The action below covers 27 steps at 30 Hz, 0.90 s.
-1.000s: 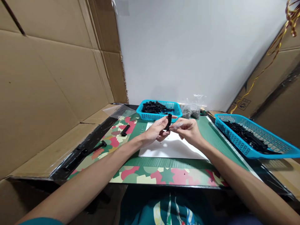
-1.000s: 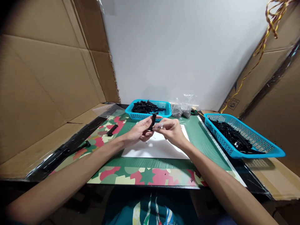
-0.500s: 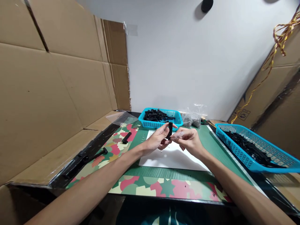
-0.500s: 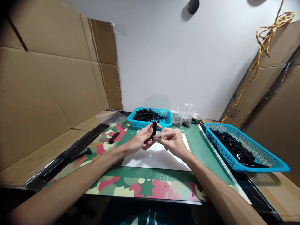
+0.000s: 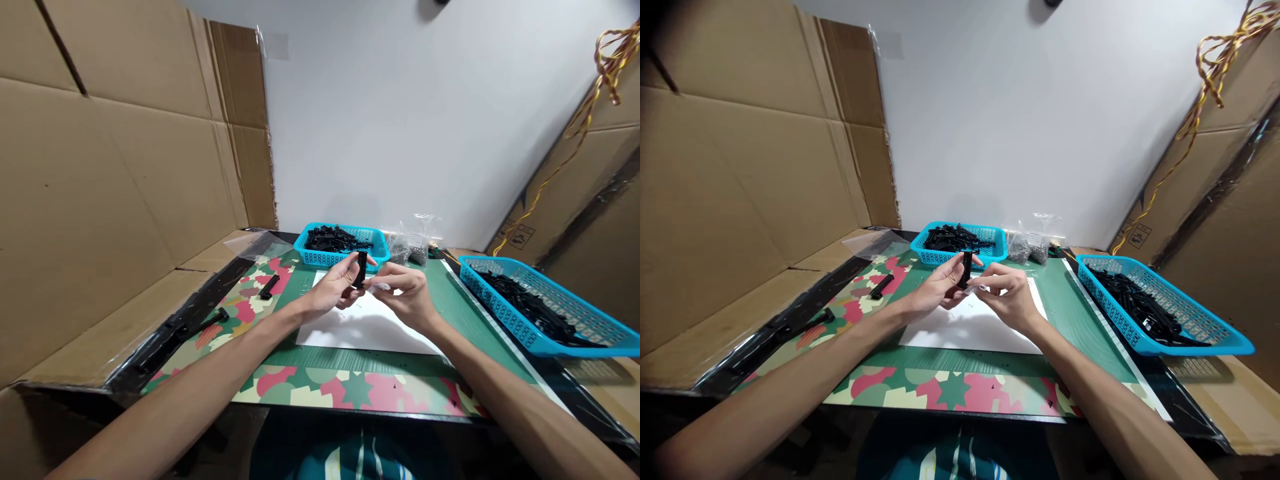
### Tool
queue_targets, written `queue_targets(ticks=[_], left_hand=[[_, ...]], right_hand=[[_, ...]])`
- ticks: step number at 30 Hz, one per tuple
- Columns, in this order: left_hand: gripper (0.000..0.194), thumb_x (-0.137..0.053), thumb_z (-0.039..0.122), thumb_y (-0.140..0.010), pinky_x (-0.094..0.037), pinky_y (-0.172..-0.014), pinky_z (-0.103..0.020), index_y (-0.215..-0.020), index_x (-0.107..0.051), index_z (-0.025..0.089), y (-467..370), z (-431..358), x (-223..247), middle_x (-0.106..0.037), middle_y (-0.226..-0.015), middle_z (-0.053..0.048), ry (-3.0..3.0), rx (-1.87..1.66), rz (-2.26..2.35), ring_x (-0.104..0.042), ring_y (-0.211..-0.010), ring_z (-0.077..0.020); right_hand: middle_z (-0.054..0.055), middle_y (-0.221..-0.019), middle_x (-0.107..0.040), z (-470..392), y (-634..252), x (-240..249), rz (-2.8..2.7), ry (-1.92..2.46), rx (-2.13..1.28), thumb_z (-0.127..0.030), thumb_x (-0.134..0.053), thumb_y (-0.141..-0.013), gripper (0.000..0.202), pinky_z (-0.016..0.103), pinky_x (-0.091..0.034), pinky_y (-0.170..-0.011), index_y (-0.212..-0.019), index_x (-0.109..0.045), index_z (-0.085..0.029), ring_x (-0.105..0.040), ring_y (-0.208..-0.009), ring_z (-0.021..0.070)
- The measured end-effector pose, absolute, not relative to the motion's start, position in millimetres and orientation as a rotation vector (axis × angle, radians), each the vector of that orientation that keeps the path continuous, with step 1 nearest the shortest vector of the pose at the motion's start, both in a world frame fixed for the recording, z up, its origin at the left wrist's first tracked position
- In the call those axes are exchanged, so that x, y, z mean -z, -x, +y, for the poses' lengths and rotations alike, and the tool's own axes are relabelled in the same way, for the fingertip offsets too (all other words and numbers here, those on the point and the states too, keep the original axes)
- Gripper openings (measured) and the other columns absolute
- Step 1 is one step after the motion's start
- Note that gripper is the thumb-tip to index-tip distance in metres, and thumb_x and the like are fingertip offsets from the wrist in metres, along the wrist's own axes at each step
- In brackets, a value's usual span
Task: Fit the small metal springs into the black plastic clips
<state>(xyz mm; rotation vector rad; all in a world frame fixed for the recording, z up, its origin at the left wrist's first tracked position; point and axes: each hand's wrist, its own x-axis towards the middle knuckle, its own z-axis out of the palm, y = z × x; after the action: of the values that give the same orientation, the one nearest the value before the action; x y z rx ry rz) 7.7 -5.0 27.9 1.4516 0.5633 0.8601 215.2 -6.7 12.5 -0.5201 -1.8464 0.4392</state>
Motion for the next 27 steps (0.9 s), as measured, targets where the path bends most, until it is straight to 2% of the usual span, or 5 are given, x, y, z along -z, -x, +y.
queue_targets(ticks=[11,15,19,23,27], left_hand=[[0.056,-0.057,0.068,-0.1,-0.02,-0.044,-0.016,-0.134,-0.05,0.023,-9,-5,-29,-0.046,-0.072,0.006,-1.5,-0.846,0.568,-0.034,-0.05,-0.0066],[0.058,-0.057,0.07,-0.099,-0.02,-0.044,-0.017,-0.133,-0.051,0.023,-9,-7,-30,-0.044,-0.07,0.006,-1.508,-0.839,0.586,-0.035,-0.049,-0.0074],[0.056,-0.055,0.07,-0.1,-0.02,-0.045,-0.017,-0.132,-0.05,0.025,-8,-7,-26,-0.04,-0.066,0.008,-1.491,-0.823,0.579,-0.031,-0.048,-0.0071],[0.049,-0.056,0.067,-0.101,-0.02,-0.044,-0.016,-0.124,-0.049,0.025,-6,-3,-19,-0.034,-0.065,0.01,-1.433,-0.788,0.558,-0.025,-0.047,-0.0066],[0.046,-0.057,0.066,-0.1,-0.017,-0.043,-0.014,-0.12,-0.048,0.026,-5,0,-19,-0.031,-0.065,0.01,-1.373,-0.751,0.566,-0.023,-0.046,-0.0062]], right_hand=[[0.004,-0.074,-0.073,-3,-217,-10,-1.848,0.532,-0.627,-0.038,-0.08,-0.091,0.016,0.03,-0.051,-0.055,-0.088,-0.089,-0.025,-0.058,-0.061,0.0147],[0.004,-0.074,-0.073,0,-217,-3,-1.818,0.528,-0.671,-0.036,-0.083,-0.089,0.014,0.03,-0.049,-0.059,-0.084,-0.088,-0.024,-0.056,-0.061,0.0142],[0.005,-0.075,-0.073,0,-217,0,-1.827,0.531,-0.673,-0.034,-0.083,-0.09,0.013,0.028,-0.042,-0.053,-0.085,-0.088,-0.023,-0.056,-0.062,0.0142],[0.003,-0.073,-0.072,-4,-216,-4,-1.955,0.523,-0.507,-0.031,-0.076,-0.096,0.016,0.028,-0.044,-0.055,-0.089,-0.088,-0.023,-0.053,-0.058,0.0124],[0.004,-0.076,-0.073,-3,-216,-4,-1.989,0.516,-0.361,-0.023,-0.073,-0.095,0.015,0.026,-0.044,-0.055,-0.095,-0.088,-0.021,-0.055,-0.057,0.0119]])
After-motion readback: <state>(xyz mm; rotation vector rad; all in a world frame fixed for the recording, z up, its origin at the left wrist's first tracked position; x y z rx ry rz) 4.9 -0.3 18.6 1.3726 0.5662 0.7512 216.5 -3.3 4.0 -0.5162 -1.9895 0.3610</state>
